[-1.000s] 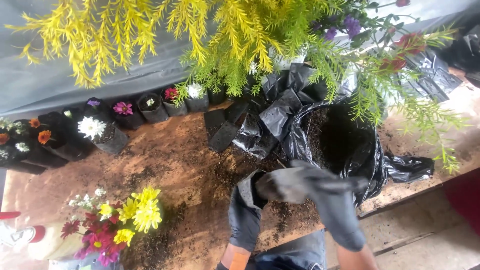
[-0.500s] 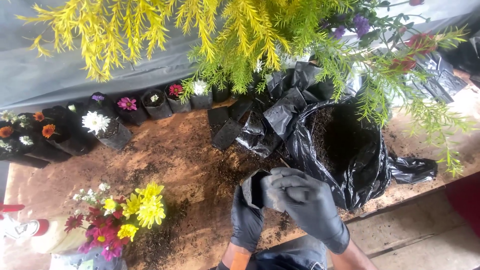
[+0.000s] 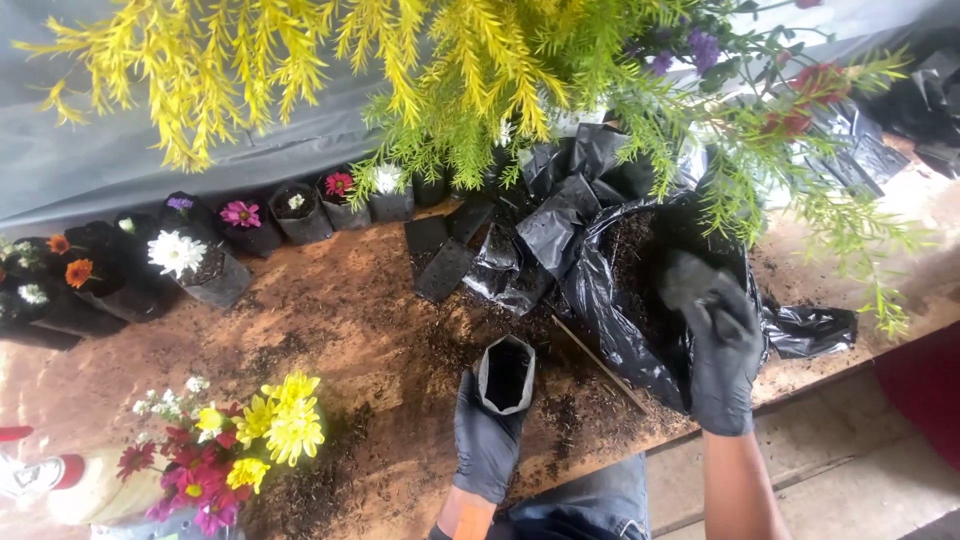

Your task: The person pots small flowering plants into black plastic bags filled with soil. They use a small trowel to scoop soil from a larger bag and fill the smaller bags around the plants, then place the finished pots in a row.

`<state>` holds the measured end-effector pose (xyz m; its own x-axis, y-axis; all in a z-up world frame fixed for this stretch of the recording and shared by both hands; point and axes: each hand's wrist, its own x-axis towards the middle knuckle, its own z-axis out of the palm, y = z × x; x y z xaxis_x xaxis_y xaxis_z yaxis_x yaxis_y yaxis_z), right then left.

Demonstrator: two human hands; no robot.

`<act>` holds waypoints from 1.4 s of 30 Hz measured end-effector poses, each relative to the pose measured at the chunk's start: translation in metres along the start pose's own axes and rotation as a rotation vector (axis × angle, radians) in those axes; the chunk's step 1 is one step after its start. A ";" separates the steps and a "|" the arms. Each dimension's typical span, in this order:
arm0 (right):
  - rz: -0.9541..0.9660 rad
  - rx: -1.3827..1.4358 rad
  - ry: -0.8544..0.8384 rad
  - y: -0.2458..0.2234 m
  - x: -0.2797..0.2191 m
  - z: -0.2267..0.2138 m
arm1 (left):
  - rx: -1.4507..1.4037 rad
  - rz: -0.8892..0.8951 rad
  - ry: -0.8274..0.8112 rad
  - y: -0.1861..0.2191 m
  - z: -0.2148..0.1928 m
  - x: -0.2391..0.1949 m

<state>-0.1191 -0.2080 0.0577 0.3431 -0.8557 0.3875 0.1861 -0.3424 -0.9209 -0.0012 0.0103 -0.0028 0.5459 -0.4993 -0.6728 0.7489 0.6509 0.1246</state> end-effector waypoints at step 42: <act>-0.099 -0.162 -0.719 0.079 -0.157 0.113 | 0.809 0.430 0.002 0.033 -0.017 -0.048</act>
<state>-0.0537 -0.0570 -0.0709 0.8601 -0.3716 0.3495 0.1285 -0.5053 -0.8533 -0.0095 0.0654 0.0208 0.8387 -0.3049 -0.4512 0.5162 0.1813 0.8371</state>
